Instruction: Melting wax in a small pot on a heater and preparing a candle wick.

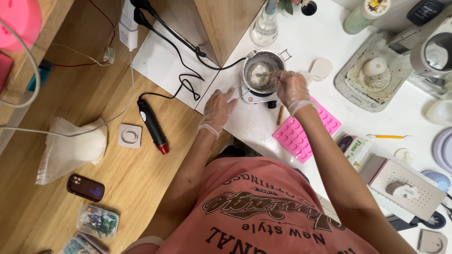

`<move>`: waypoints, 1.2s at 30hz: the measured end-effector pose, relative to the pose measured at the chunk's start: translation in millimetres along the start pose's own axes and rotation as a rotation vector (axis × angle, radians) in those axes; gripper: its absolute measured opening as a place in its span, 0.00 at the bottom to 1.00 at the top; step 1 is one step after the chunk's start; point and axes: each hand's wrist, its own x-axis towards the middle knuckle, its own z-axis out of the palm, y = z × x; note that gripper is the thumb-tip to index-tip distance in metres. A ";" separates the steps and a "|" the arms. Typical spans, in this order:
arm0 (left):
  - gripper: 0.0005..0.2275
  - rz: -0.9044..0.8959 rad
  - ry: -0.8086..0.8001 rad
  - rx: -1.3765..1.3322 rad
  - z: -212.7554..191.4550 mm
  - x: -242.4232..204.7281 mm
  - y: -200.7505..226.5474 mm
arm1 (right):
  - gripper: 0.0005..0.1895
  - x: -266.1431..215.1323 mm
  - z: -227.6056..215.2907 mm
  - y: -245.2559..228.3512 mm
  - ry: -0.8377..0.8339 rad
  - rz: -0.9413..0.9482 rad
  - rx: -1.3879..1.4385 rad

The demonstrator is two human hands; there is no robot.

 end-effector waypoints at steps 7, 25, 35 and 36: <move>0.22 0.043 0.044 0.006 3.8 -2.7 -0.8 | 0.08 -11.4 -10.0 9.4 0.016 -0.061 -0.017; 0.22 0.186 0.230 0.154 26.6 3.1 -18.4 | 0.09 -13.4 -15.3 15.4 -0.057 0.019 -0.039; 0.23 -0.016 0.033 0.063 5.0 -4.6 6.8 | 0.08 -7.5 -3.9 2.9 0.003 0.073 -0.009; 0.24 -0.028 0.018 0.041 2.8 -3.9 8.7 | 0.08 -5.2 -4.7 3.9 -0.012 0.069 -0.057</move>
